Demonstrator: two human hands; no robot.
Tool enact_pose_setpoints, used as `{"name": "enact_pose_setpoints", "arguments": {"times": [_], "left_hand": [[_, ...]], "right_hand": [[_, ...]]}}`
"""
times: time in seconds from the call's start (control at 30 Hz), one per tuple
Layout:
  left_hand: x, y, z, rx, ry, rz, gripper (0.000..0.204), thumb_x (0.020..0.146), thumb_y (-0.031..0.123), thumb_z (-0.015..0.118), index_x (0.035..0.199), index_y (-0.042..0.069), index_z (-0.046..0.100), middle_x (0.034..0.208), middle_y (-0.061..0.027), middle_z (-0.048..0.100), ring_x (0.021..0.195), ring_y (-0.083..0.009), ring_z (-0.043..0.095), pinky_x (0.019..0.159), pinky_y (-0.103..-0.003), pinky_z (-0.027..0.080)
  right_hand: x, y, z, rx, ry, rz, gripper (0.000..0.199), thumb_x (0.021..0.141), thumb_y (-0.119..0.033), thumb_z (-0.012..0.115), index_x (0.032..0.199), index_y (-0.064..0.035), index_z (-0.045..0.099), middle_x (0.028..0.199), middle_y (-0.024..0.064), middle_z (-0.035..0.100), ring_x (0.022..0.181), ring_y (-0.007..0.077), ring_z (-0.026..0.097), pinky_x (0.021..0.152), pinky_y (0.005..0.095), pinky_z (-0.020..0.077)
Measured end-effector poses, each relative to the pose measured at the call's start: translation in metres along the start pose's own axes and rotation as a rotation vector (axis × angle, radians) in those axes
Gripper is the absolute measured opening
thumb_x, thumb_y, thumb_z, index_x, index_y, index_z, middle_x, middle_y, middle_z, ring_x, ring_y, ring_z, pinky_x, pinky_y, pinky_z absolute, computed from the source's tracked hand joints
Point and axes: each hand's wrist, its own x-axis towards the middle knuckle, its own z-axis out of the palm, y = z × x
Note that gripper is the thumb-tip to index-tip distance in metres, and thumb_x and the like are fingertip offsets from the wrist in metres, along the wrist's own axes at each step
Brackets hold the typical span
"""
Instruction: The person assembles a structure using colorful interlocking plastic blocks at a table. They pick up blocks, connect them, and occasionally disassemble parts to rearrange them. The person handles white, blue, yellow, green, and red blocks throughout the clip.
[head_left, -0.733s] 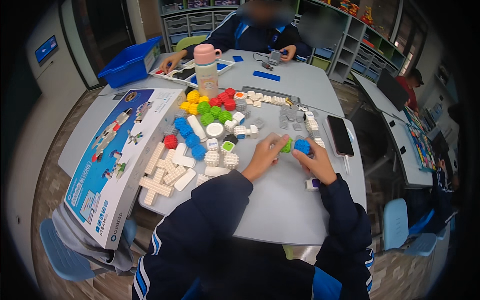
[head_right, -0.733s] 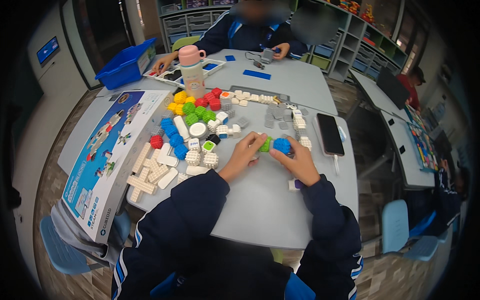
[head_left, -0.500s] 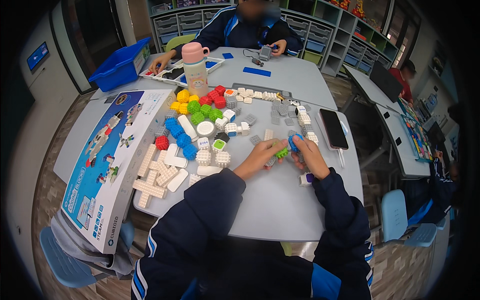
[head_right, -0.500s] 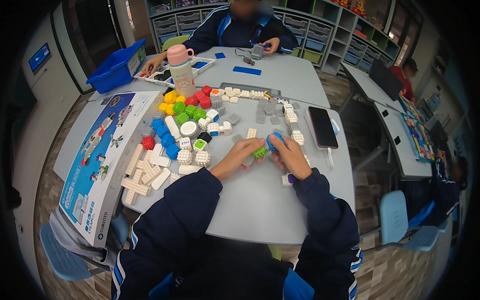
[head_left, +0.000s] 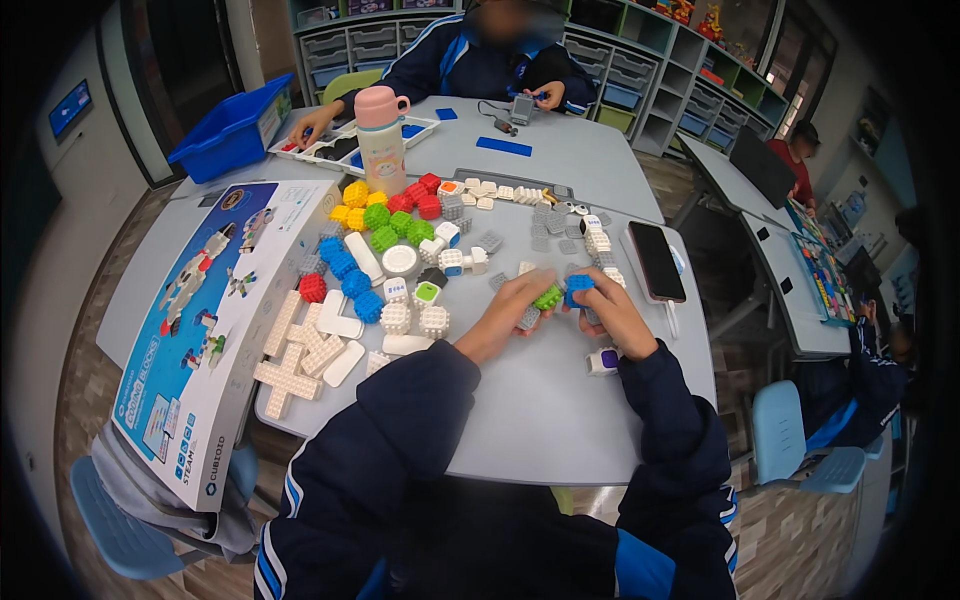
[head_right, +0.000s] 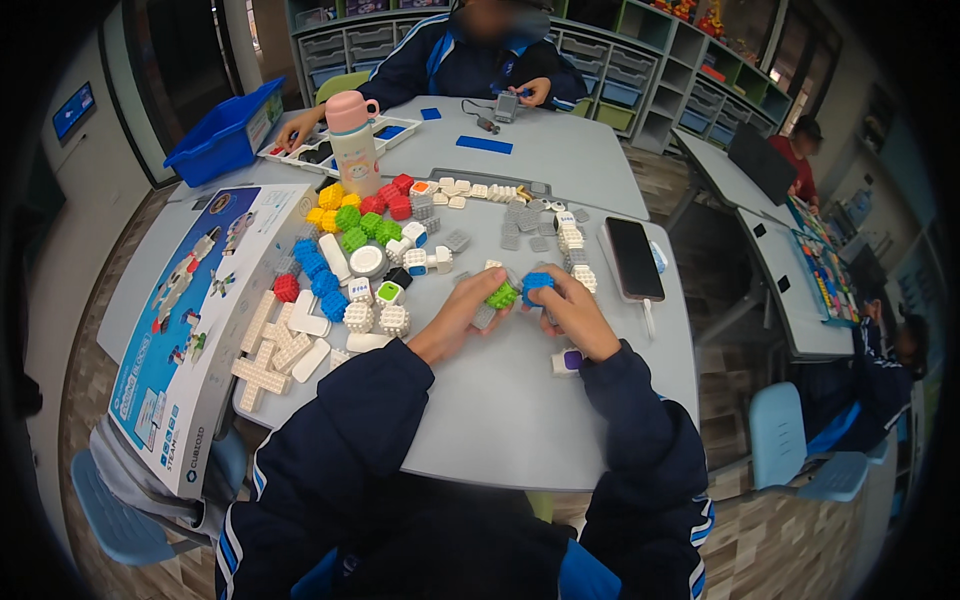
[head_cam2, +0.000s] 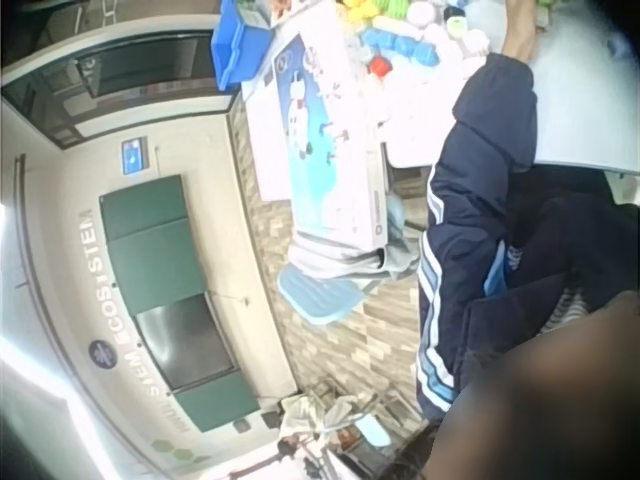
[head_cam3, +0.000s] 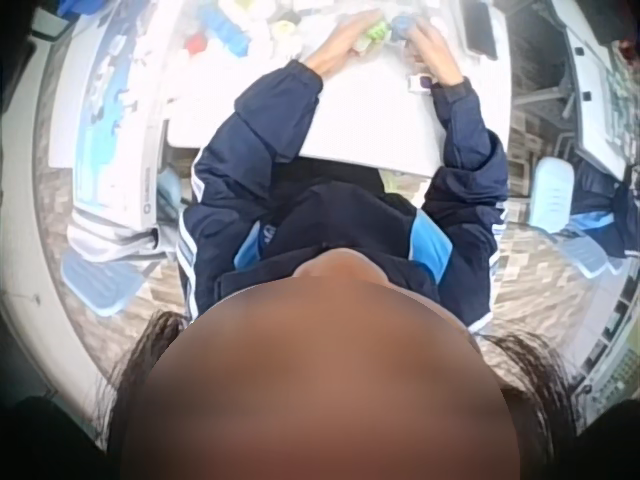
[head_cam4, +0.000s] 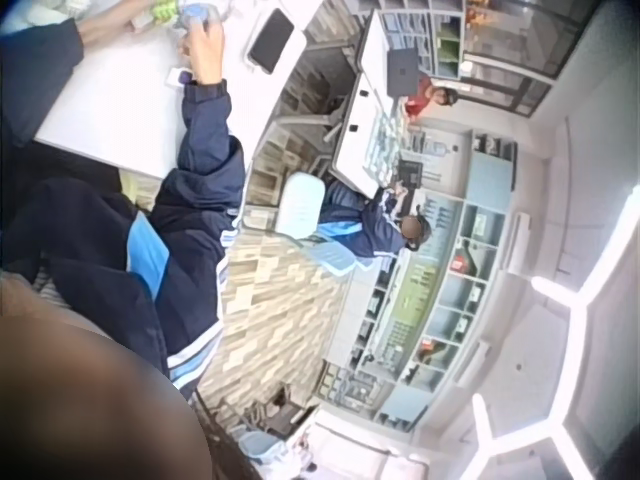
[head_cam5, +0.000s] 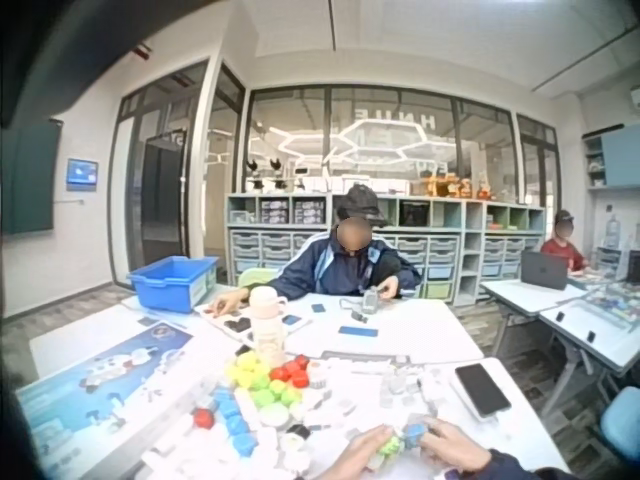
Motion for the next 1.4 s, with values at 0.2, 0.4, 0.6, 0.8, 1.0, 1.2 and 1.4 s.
{"name": "enact_pose_setpoints", "arguments": {"times": [0.2, 0.4, 0.6, 0.8, 1.0, 1.2, 1.4], "left_hand": [[0.003, -0.006, -0.003, 0.291, 0.02, 0.02, 0.057, 0.097, 0.064, 0.043, 0.09, 0.01, 0.061, 0.072, 0.0027, 0.055, 0.06, -0.0048, 0.05, 0.049, -0.021, 0.037], [-0.001, -0.002, -0.007, 0.357, -0.14, -0.056, 0.068, 0.098, 0.067, 0.032, 0.085, 0.008, 0.063, 0.072, 0.0, 0.056, 0.064, -0.0073, 0.05, 0.053, -0.024, 0.039], [-0.003, 0.003, -0.008, 0.363, -0.187, -0.098, 0.068, 0.101, 0.062, 0.03, 0.086, 0.006, 0.065, 0.068, -0.0005, 0.056, 0.062, -0.0089, 0.048, 0.055, -0.026, 0.039], [0.0, -0.003, -0.007, 0.085, -0.149, -0.063, 0.06, 0.102, 0.057, 0.031, 0.082, 0.009, 0.06, 0.064, 0.0001, 0.053, 0.054, -0.0091, 0.046, 0.051, -0.026, 0.036], [0.006, 0.001, -0.012, 0.023, -0.138, -0.109, 0.055, 0.101, 0.058, 0.033, 0.081, 0.011, 0.054, 0.062, 0.0007, 0.051, 0.052, -0.0088, 0.045, 0.049, -0.024, 0.031], [0.008, -0.001, -0.01, -0.019, 0.003, -0.141, 0.056, 0.099, 0.063, 0.034, 0.085, 0.012, 0.054, 0.066, 0.0013, 0.052, 0.052, -0.0087, 0.044, 0.052, -0.024, 0.031], [0.015, -0.011, -0.012, -0.188, -0.011, -0.044, 0.059, 0.099, 0.067, 0.03, 0.104, 0.013, 0.054, 0.089, -0.0005, 0.055, 0.072, -0.0094, 0.052, 0.065, -0.026, 0.04]], "right_hand": [[0.003, 0.004, 0.003, -0.156, -0.037, -0.055, 0.03, 0.092, -0.033, 0.066, 0.108, -0.0096, 0.057, 0.078, -0.0017, 0.056, 0.057, 0.0047, 0.048, 0.049, 0.0197, 0.037], [0.003, 0.009, 0.001, -0.152, -0.073, -0.053, 0.028, 0.089, -0.033, 0.07, 0.089, -0.0067, 0.063, 0.065, -0.0031, 0.052, 0.054, 0.005, 0.047, 0.048, 0.0202, 0.0354], [0.001, 0.005, 0.006, -0.186, -0.036, -0.117, 0.026, 0.087, -0.025, 0.066, 0.074, -0.0024, 0.066, 0.061, 0.0012, 0.06, 0.054, 0.006, 0.047, 0.051, 0.0229, 0.0371], [0.0, 0.006, 0.009, -0.045, 0.03, -0.063, 0.032, 0.09, -0.024, 0.056, 0.072, -0.0014, 0.067, 0.061, 0.0028, 0.061, 0.055, 0.0073, 0.05, 0.052, 0.0227, 0.0383], [0.004, 0.001, 0.001, -0.016, -0.014, 0.019, 0.04, 0.095, -0.031, 0.043, 0.08, -0.0029, 0.068, 0.064, 0.0034, 0.062, 0.053, 0.0071, 0.05, 0.05, 0.0218, 0.0371], [0.004, -0.004, -0.006, 0.033, 0.058, 0.105, 0.042, 0.099, -0.035, 0.042, 0.096, -0.0036, 0.07, 0.065, 0.001, 0.061, 0.05, 0.0044, 0.045, 0.047, 0.0199, 0.0331], [0.002, -0.006, 0.002, -0.137, 0.022, -0.045, 0.034, 0.097, -0.035, 0.051, 0.106, -0.006, 0.067, 0.067, 0.0021, 0.062, 0.053, 0.0066, 0.05, 0.049, 0.0223, 0.037]]}}
